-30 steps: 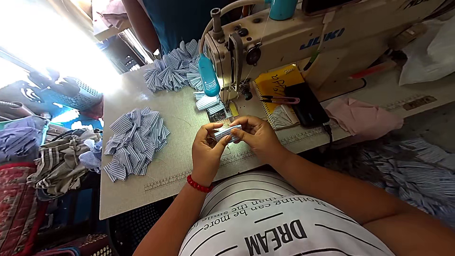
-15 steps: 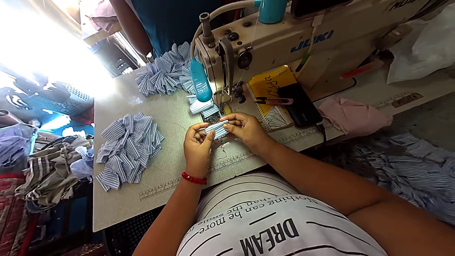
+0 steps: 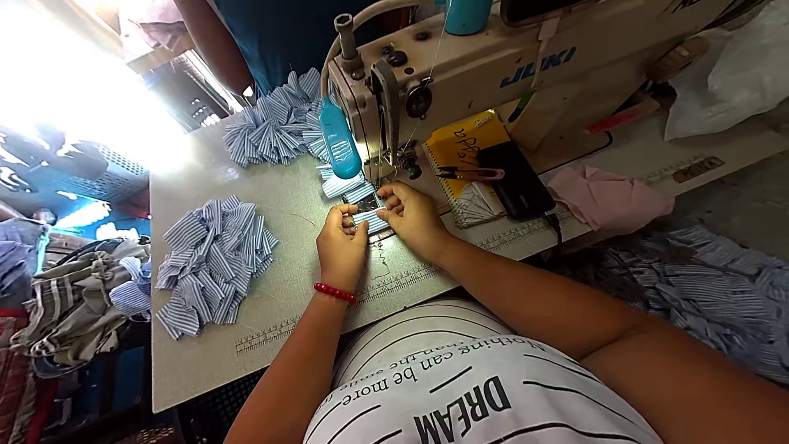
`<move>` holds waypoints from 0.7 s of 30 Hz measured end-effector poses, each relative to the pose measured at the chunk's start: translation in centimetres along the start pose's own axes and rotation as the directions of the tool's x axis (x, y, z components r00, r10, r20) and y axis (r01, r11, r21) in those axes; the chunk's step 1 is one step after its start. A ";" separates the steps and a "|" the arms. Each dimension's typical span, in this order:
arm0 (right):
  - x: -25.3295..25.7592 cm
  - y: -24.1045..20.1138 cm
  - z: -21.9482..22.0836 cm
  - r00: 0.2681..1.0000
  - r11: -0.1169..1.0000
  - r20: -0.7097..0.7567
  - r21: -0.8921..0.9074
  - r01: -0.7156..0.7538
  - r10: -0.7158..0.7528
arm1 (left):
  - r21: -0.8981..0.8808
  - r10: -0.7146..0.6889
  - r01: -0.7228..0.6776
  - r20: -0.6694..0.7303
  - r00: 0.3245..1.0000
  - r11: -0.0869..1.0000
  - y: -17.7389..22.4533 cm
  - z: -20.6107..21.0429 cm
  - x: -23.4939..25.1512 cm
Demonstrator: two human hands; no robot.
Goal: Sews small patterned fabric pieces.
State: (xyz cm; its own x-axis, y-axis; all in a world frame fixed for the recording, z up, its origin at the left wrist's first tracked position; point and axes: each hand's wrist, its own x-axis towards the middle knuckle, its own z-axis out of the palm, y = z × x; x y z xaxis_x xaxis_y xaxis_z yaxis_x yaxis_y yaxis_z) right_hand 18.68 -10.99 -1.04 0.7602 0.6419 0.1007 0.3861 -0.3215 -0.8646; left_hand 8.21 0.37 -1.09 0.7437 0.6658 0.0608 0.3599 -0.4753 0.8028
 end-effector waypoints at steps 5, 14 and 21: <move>0.5 0.6 0.9 0.996 0.985 -0.032 -0.159 0.074 -0.081 | 0.358 0.386 -0.378 0.053 0.921 0.854 -1.3 0.1 0.5; -3.0 1.6 -0.9 0.968 0.818 0.106 -0.518 0.249 -0.228 | 0.482 0.471 -0.529 0.246 0.847 0.699 -1.6 0.5 0.6; -2.5 1.2 -0.9 0.984 0.793 0.164 -0.589 0.156 -0.071 | 0.467 0.490 -0.551 0.257 0.833 0.691 -1.9 0.6 2.6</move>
State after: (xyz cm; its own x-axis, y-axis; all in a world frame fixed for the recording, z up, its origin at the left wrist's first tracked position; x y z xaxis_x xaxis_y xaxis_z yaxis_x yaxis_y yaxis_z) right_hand 17.74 -13.58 -1.86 0.6348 0.7685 0.0803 0.7321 -0.5650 -0.3805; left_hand 9.81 2.67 -2.81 0.9405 0.1736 0.2921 0.1020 -0.9643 0.2445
